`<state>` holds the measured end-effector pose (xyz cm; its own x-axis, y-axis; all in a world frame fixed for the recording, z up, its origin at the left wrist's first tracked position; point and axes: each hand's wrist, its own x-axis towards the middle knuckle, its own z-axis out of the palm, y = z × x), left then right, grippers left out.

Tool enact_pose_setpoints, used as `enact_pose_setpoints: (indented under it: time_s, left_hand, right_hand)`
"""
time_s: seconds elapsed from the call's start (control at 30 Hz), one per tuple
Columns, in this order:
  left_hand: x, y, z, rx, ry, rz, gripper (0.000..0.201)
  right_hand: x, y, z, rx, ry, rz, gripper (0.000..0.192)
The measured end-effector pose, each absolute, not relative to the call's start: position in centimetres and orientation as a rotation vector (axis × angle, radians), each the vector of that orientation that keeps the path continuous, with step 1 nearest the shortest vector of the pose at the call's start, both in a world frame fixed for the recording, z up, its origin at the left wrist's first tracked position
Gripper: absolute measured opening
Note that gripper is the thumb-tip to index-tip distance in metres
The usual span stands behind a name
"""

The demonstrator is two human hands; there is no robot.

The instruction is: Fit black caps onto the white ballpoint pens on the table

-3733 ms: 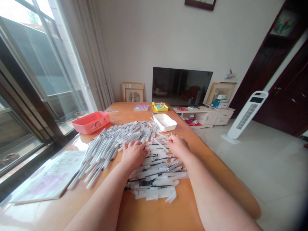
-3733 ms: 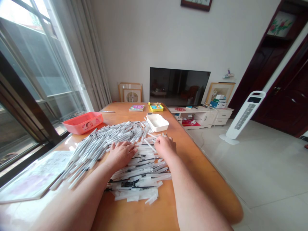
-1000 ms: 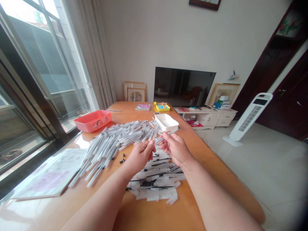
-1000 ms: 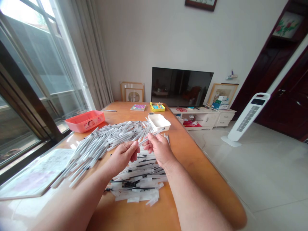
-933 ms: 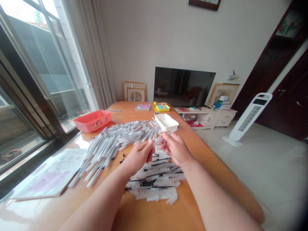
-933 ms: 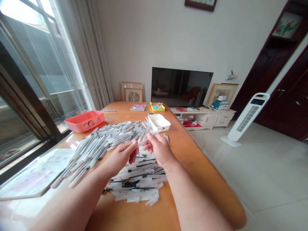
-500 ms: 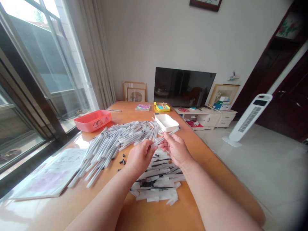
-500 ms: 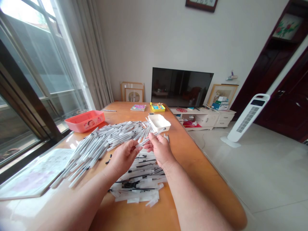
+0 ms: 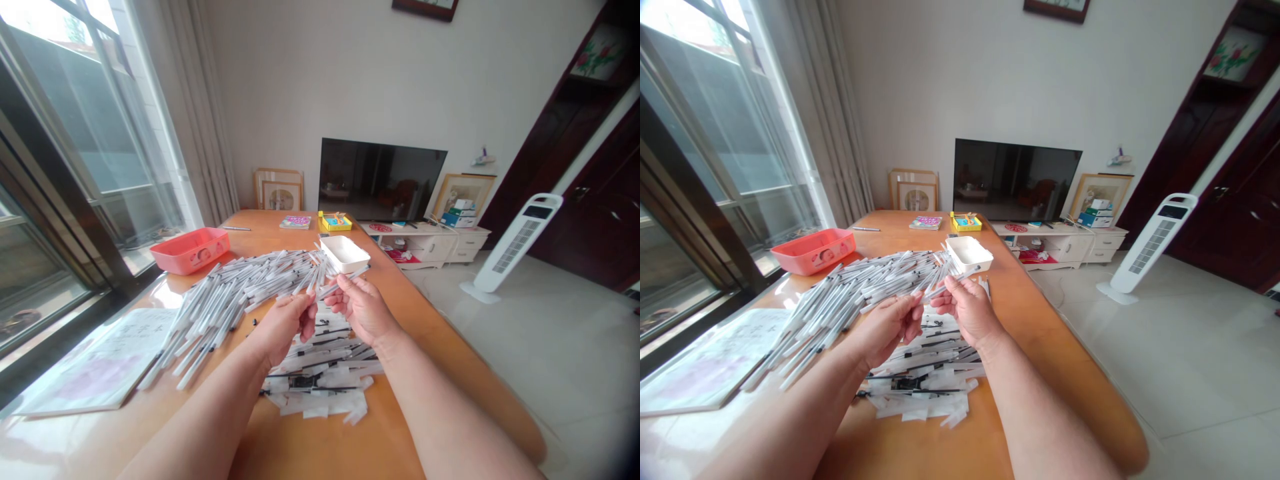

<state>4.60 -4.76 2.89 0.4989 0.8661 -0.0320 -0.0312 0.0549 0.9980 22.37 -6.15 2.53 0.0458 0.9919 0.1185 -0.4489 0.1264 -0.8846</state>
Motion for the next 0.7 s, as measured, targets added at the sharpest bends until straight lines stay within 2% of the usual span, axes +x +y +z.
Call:
enact_pose_setpoints:
  time_s: [0.2, 0.33, 0.43, 0.7]
  left_hand:
    - [4.8, -4.7, 2.5, 1.545, 0.919, 0.828, 0.051]
    - [5.1, -4.4, 1.7, 1.878, 0.976, 1.071, 0.035]
    - [5.0, -4.2, 1.2, 2.042, 1.037, 1.103, 0.030]
    - [5.1, -5.1, 2.7, 1.593, 0.909, 0.883, 0.045]
  right_hand:
    - [22.5, -5.8, 2.2, -0.885, -0.915, 1.182, 0.037]
    - [22.7, -5.5, 1.8, -0.923, -0.898, 1.129, 0.039]
    - [22.7, -5.6, 1.8, -0.942, -0.926, 1.127, 0.041]
    - [22.9, -6.1, 2.5, -0.871, -0.949, 1.202, 0.040]
